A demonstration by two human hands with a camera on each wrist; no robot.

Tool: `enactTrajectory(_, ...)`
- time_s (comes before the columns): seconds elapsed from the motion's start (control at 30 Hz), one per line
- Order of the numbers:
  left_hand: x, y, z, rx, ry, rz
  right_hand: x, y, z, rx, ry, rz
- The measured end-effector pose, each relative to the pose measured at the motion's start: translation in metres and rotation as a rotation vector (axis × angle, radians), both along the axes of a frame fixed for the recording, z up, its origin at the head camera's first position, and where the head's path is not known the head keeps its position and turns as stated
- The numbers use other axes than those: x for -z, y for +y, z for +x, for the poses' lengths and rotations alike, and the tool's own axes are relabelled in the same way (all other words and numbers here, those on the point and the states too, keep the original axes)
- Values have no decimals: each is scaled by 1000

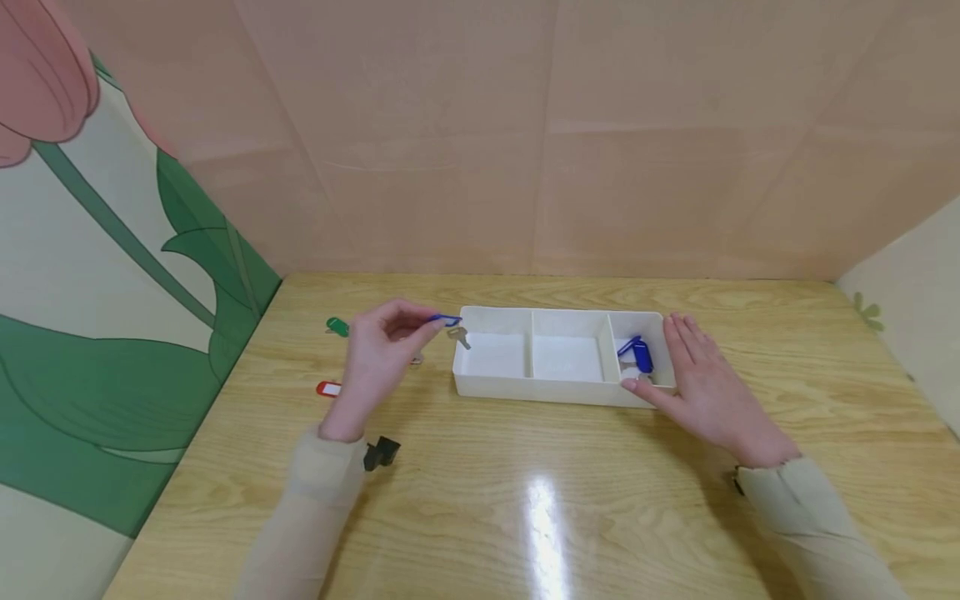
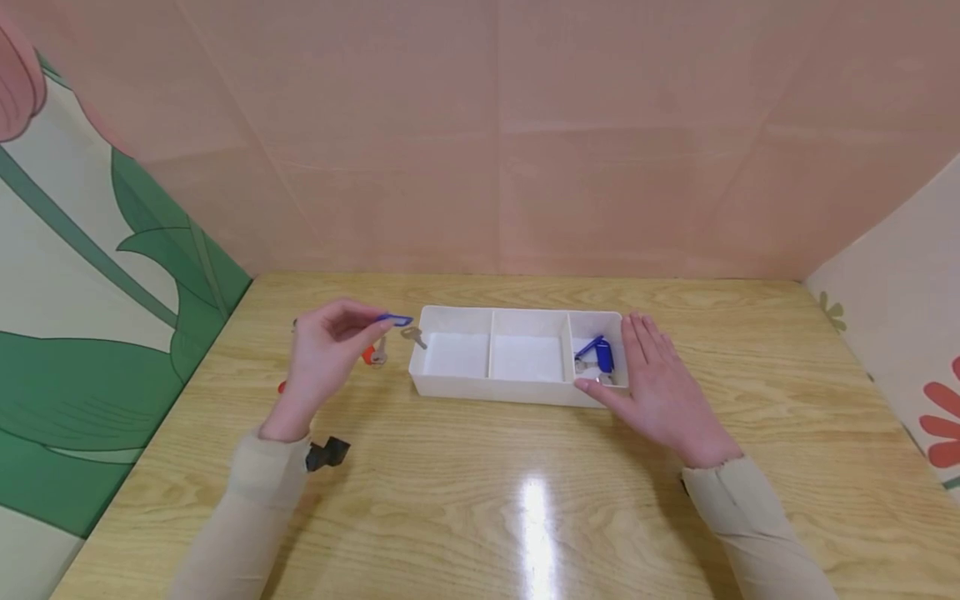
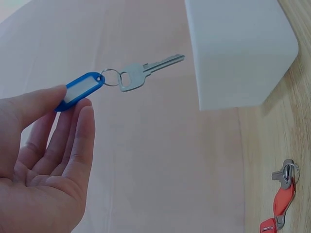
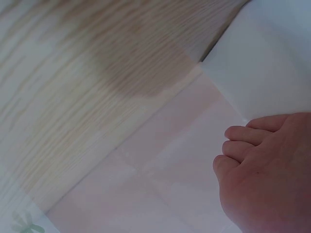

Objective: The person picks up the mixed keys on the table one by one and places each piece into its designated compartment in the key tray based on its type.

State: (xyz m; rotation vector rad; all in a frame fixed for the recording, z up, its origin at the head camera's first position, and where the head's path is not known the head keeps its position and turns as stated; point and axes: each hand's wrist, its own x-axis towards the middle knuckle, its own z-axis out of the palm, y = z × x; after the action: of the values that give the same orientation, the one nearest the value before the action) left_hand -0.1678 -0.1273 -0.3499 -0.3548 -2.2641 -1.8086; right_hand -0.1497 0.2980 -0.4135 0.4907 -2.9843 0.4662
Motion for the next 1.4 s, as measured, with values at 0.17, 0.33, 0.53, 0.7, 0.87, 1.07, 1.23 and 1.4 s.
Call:
enactTrajectory(0.17,-1,2,-1,8,21,3,0,0,-1,1,4,0)
enactTrajectory(0.33,-1,5,-2,7,21,-8,0,0,-2,1,6,1)
enactTrajectory(0.53,-1,9,-3,19,8,-1,-1,-1,-2,3,-6,2)
enactTrajectory(0.7,-2,13,-3,32,25,8,-1,-1,-1,1,-12,4)
enactTrajectory(0.87,-3,16,-3,58,80,22,-1,-1,0,1,-17,4)
enactTrajectory(1.07,-2,23,-3,70,100,11,1,1,-1,2,-10,5)
enactTrajectory(1.23,-1,28,-3,82,105,18,2,1,-1,-1,-8,5)
enactTrajectory(1.4,-2,32,-1,106,97,32,2,2,0,0,-5,3)
